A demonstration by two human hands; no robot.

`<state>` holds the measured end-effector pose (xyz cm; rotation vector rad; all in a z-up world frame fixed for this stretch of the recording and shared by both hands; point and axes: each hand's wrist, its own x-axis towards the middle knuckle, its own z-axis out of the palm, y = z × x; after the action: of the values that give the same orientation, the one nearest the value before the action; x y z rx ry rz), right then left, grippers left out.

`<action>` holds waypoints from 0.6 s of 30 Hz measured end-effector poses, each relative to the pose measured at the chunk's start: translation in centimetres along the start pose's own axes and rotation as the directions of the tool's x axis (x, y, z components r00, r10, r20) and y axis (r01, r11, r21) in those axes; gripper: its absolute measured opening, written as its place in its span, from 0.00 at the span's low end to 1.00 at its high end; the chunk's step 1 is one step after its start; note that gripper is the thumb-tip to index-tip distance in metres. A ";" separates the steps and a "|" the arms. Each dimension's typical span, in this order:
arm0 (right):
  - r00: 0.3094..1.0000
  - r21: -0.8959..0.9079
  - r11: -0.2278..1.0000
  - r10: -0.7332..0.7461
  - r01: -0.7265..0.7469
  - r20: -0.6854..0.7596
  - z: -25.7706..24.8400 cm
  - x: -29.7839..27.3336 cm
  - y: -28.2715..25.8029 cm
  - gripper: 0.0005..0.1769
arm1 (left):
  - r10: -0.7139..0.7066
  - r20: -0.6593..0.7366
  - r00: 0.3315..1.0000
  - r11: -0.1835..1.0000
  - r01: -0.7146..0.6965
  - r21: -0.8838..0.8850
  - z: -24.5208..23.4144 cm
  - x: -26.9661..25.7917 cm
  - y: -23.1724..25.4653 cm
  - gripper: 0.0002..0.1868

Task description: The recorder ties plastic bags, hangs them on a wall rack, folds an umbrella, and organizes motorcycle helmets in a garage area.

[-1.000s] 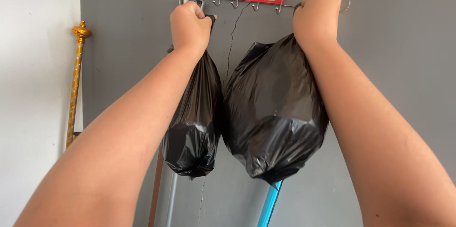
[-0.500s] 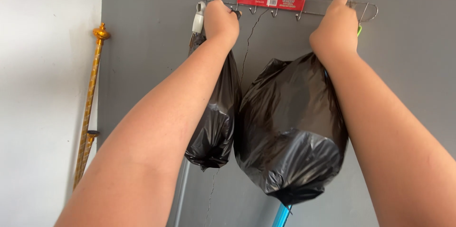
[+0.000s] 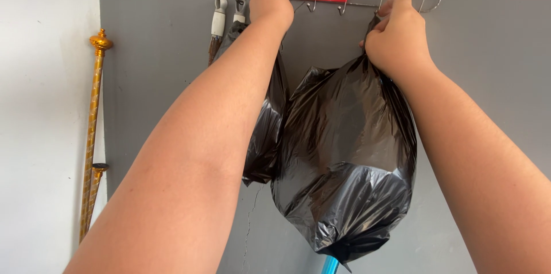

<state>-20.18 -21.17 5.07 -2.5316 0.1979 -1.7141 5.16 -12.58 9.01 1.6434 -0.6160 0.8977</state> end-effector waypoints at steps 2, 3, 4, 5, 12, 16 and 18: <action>0.999 -0.035 0.999 -0.041 0.040 -0.018 0.3 0.1 0.8 0.19 | -0.058 0.007 0.998 0.997 0.059 -0.049 -0.5 -0.3 0.7 0.09; 0.996 -0.074 0.994 -0.080 0.077 -0.033 0.6 0.1 1.1 0.19 | -0.116 0.020 0.993 0.988 0.118 -0.100 -0.9 -0.4 0.9 0.09; 0.996 -0.072 0.994 -0.081 0.078 -0.029 0.5 0.0 0.8 0.19 | -0.121 0.020 0.992 0.988 0.122 -0.098 -1.1 -0.7 1.0 0.09; 0.996 -0.044 0.996 -0.080 0.079 -0.037 0.4 -0.1 0.6 0.19 | -0.125 0.006 0.992 0.986 0.125 -0.115 -1.2 -1.0 1.1 0.12; 0.988 -0.015 0.991 -0.135 0.134 -0.074 1.3 0.3 2.8 0.12 | -0.119 -0.023 0.993 0.988 0.116 -0.104 -1.0 -1.0 1.3 0.16; 0.984 0.016 0.988 -0.148 0.151 -0.100 0.9 -0.2 1.8 0.16 | -0.066 0.147 0.987 0.998 0.067 -0.002 0.0 -1.1 0.5 0.16; 0.989 0.093 0.987 -0.126 0.134 -0.081 0.8 -0.3 1.7 0.17 | -0.044 0.084 0.995 0.998 0.040 0.056 3.0 0.1 -1.0 0.12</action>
<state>-19.71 -22.76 4.25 -2.4621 -0.0481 -1.8175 6.72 -15.21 8.23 1.7449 -0.6178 0.8233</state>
